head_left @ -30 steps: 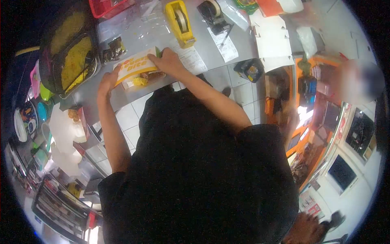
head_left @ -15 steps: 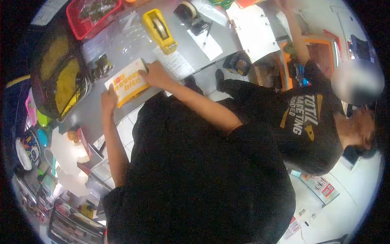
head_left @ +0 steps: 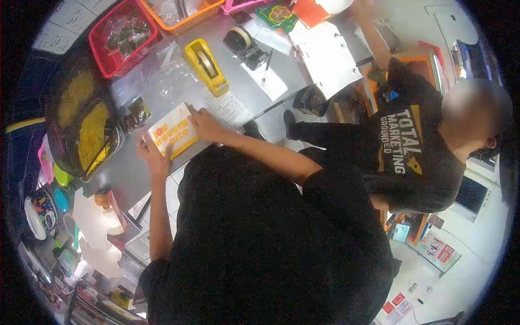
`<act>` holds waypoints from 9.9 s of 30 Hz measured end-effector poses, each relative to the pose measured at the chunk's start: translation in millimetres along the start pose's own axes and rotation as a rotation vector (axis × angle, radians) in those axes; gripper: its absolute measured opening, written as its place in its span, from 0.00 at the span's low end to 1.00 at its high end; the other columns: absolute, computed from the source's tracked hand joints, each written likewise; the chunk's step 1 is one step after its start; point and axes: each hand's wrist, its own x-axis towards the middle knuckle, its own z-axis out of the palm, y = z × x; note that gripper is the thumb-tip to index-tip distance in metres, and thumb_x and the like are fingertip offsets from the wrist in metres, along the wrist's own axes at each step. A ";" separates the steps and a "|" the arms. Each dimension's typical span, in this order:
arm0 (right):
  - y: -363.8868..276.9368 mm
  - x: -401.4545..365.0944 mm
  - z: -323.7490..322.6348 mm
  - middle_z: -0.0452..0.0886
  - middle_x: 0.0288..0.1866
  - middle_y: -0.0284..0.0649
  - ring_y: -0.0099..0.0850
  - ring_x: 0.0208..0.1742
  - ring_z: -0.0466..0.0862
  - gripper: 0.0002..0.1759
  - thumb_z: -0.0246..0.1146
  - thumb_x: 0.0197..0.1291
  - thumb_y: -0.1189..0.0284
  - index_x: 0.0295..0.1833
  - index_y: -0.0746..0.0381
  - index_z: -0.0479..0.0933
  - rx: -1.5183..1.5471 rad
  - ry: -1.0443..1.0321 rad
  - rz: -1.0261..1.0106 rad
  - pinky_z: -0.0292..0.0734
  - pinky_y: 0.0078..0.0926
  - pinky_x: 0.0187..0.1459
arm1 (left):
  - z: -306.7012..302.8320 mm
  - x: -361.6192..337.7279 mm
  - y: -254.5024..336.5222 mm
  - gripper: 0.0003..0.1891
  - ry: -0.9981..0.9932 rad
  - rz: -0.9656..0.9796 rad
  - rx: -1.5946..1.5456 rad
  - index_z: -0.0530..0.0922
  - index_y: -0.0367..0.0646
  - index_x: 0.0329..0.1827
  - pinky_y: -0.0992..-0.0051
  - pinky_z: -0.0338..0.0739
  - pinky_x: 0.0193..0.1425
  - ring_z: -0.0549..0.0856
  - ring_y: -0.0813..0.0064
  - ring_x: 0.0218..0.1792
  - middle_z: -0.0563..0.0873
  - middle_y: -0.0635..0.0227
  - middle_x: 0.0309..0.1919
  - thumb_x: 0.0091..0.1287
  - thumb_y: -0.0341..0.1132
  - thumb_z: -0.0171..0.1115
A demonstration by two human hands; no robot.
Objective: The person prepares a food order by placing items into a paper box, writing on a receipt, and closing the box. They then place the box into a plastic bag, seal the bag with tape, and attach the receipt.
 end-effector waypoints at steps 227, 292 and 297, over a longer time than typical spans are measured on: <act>532.0 -39.5 -711.2 0.83 0.46 0.45 0.46 0.53 0.81 0.12 0.60 0.56 0.73 0.46 0.57 0.83 -0.378 0.645 0.513 0.77 0.39 0.56 | 140.1 -14.7 312.3 0.14 -1.109 -0.727 -0.254 0.79 0.40 0.50 0.79 0.72 0.29 0.78 0.80 0.26 0.81 0.68 0.32 0.72 0.39 0.51; -5.4 -268.4 -367.7 0.74 0.22 0.27 0.19 0.21 0.68 0.23 0.60 0.67 0.53 0.28 0.60 0.80 0.795 1.063 0.425 0.61 0.20 0.24 | 49.7 156.9 314.2 0.29 -1.558 -0.174 -1.848 0.69 0.44 0.52 0.70 0.78 0.53 0.83 0.69 0.49 0.78 0.56 0.55 0.68 0.62 0.54; -8.5 -294.1 -327.3 0.82 0.34 0.37 0.26 0.31 0.80 0.24 0.57 0.69 0.53 0.46 0.65 0.80 1.028 1.288 0.476 0.75 0.25 0.36 | 70.5 64.3 254.3 0.63 -1.178 -0.363 -2.645 0.45 0.45 0.79 0.41 0.67 0.64 0.56 0.45 0.74 0.54 0.45 0.75 0.48 0.78 0.59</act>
